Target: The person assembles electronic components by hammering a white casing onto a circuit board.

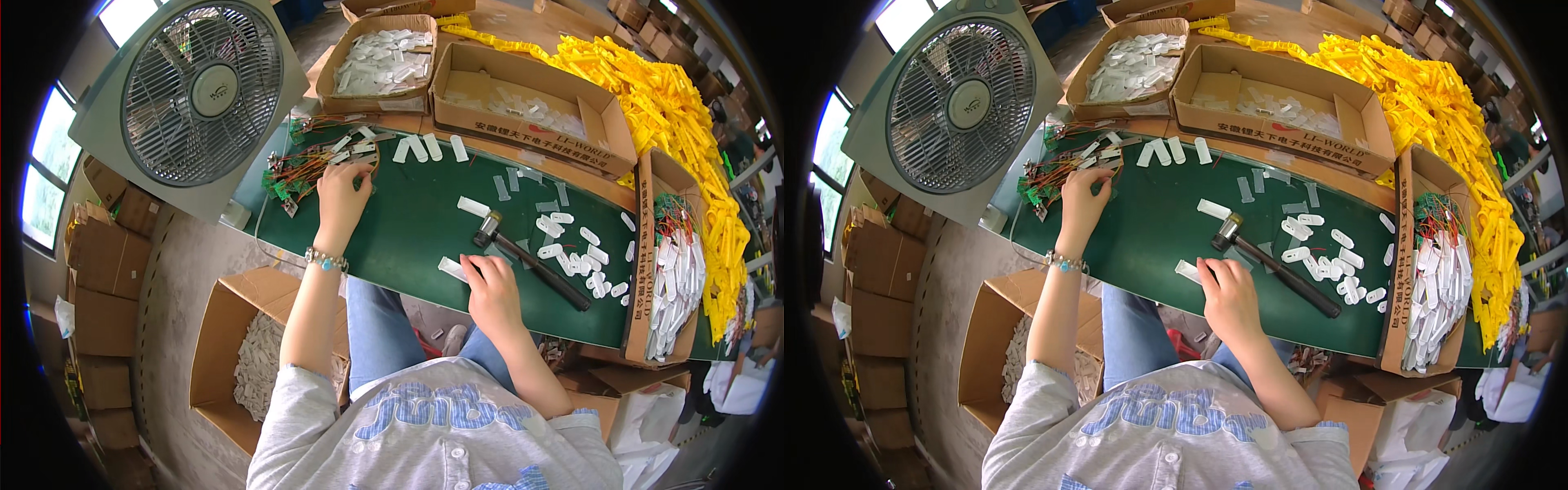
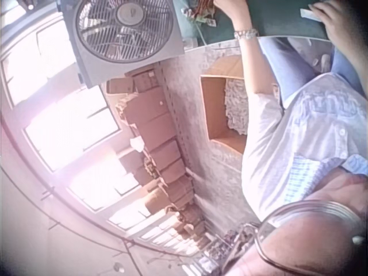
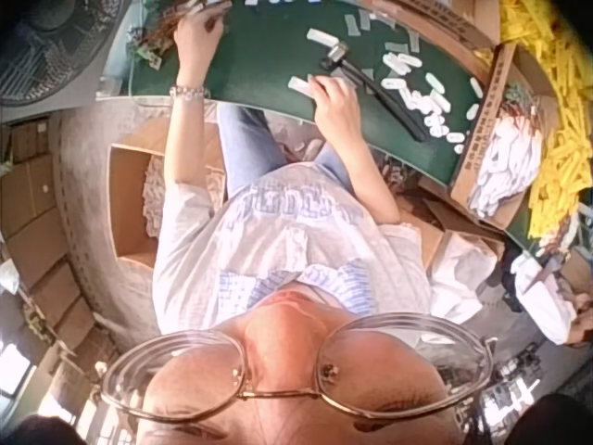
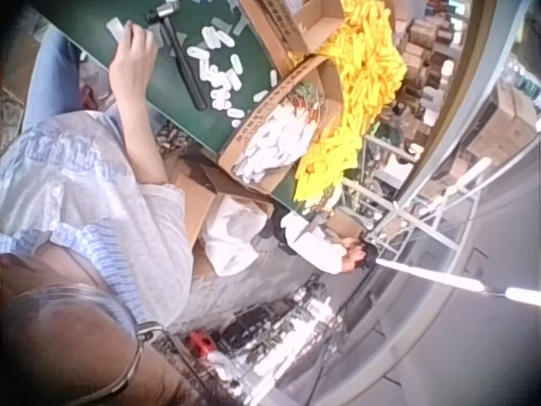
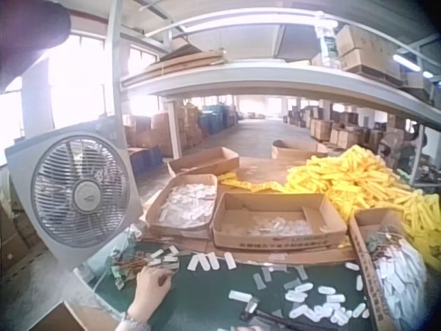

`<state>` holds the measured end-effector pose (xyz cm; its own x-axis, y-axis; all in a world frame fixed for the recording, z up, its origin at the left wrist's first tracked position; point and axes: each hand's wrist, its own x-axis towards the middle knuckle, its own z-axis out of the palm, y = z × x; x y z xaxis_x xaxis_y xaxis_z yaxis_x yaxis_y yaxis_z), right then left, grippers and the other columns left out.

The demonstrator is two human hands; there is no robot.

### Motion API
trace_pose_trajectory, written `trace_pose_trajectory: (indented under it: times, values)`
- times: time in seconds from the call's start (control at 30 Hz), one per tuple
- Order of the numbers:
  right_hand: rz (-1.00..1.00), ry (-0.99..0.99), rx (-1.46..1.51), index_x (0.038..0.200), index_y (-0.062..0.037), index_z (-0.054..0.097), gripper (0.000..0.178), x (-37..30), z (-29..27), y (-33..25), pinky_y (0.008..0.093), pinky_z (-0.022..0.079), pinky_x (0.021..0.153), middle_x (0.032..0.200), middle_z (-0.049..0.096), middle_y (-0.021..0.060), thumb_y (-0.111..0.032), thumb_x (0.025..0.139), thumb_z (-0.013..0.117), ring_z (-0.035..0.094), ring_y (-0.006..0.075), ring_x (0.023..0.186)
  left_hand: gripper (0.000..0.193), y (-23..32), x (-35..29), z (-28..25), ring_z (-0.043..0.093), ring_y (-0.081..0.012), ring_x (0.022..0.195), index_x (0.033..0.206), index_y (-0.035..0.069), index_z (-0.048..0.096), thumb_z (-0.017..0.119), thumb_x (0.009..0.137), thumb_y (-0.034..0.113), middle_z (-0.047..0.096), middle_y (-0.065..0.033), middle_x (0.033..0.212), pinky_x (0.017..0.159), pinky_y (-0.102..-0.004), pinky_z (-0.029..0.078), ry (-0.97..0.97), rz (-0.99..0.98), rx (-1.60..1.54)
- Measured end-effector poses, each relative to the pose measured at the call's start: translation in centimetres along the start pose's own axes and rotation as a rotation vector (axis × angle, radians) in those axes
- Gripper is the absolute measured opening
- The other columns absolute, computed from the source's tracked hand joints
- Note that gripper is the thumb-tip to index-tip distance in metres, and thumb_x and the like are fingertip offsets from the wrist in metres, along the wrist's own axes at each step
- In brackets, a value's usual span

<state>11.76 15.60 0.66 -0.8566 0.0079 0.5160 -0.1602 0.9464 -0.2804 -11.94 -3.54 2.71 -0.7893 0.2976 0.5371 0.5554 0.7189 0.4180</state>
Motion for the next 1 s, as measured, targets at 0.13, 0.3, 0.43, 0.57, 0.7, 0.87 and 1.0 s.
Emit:
trace_pose_trajectory:
  times: [0.13, 0.3, 0.43, 0.57, 0.7, 0.87, 1.0]
  values:
    - [0.016, -0.003, 0.007, 0.115, -0.0011, 0.066, 0.035, -0.1, 0.1, 0.1, 0.0400, 0.048, 0.085, 0.110, 0.062, 0.0073, -0.003, 0.080, 0.060, 0.058, 0.0261, 0.103, 0.014, 0.7, -1.6, -2.1, 0.059, -0.0281, 0.090, 0.092, 0.006, 0.074, 0.070, 0.080, 0.001, 0.068, -0.0080, 0.087, 0.082, -0.0386, 0.047, -0.079, 0.231, -0.244]
    - [0.011, -0.022, 0.020, 0.115, -0.0017, 0.066, 0.037, 0.0, -0.1, 0.0, 0.0408, 0.048, 0.087, 0.111, 0.063, 0.0070, -0.005, 0.078, 0.063, 0.058, 0.0264, 0.104, 0.013, -0.1, -3.9, -4.4, 0.058, -0.0265, 0.094, 0.090, 0.008, 0.072, 0.068, 0.080, 0.000, 0.066, -0.0045, 0.087, 0.086, -0.0417, 0.045, -0.179, 0.285, -0.117]
    - [-0.021, -0.042, 0.052, 0.114, -0.0021, 0.066, 0.039, 0.2, -0.6, -0.6, 0.0407, 0.047, 0.086, 0.113, 0.063, 0.0059, -0.010, 0.076, 0.071, 0.058, 0.0255, 0.105, 0.024, 0.4, -4.8, -4.9, 0.059, -0.0266, 0.103, 0.102, 0.007, 0.069, 0.070, 0.079, 0.004, 0.066, -0.0043, 0.103, 0.090, -0.0430, 0.046, -0.117, 0.367, 0.064]
    - [-0.041, -0.022, 0.061, 0.116, -0.0025, 0.066, 0.042, 0.2, 0.0, -0.7, 0.0394, 0.047, 0.084, 0.114, 0.063, 0.0050, -0.016, 0.077, 0.077, 0.058, 0.0244, 0.105, 0.029, 3.7, -5.6, -3.4, 0.059, -0.0265, 0.100, 0.106, 0.008, 0.068, 0.074, 0.078, 0.011, 0.064, -0.0053, 0.100, 0.087, -0.0400, 0.047, -0.200, 0.404, -0.055]
    - [0.010, -0.035, 0.078, 0.118, -0.0075, 0.066, 0.046, 1.0, 0.2, -1.8, 0.0392, 0.046, 0.084, 0.118, 0.062, 0.0047, -0.021, 0.075, 0.079, 0.058, 0.0240, 0.105, 0.015, 5.1, -6.1, -0.7, 0.057, -0.0280, 0.091, 0.094, 0.006, 0.065, 0.071, 0.081, 0.011, 0.060, -0.0064, 0.090, 0.081, -0.0403, 0.046, -0.200, 0.323, -0.050]
    - [-0.050, -0.043, 0.054, 0.109, -0.0089, 0.067, 0.039, 0.9, 0.6, -2.2, 0.0404, 0.045, 0.083, 0.115, 0.062, 0.0042, -0.019, 0.074, 0.080, 0.058, 0.0235, 0.104, 0.012, 4.9, -6.4, -0.2, 0.058, -0.0290, 0.089, 0.091, 0.004, 0.062, 0.070, 0.082, 0.007, 0.061, -0.0077, 0.090, 0.081, -0.0403, 0.046, -0.225, 0.263, -0.133]
    - [0.010, -0.018, 0.121, 0.097, -0.0083, 0.065, 0.028, 0.2, -0.1, -1.3, 0.0395, 0.046, 0.082, 0.106, 0.066, 0.0017, -0.016, 0.074, 0.080, 0.060, 0.0221, 0.101, 0.010, 5.0, -6.9, -1.6, 0.062, -0.0289, 0.087, 0.092, 0.001, 0.060, 0.066, 0.084, -0.002, 0.063, -0.0106, 0.089, 0.080, -0.0378, 0.049, -0.279, 0.139, -0.402]
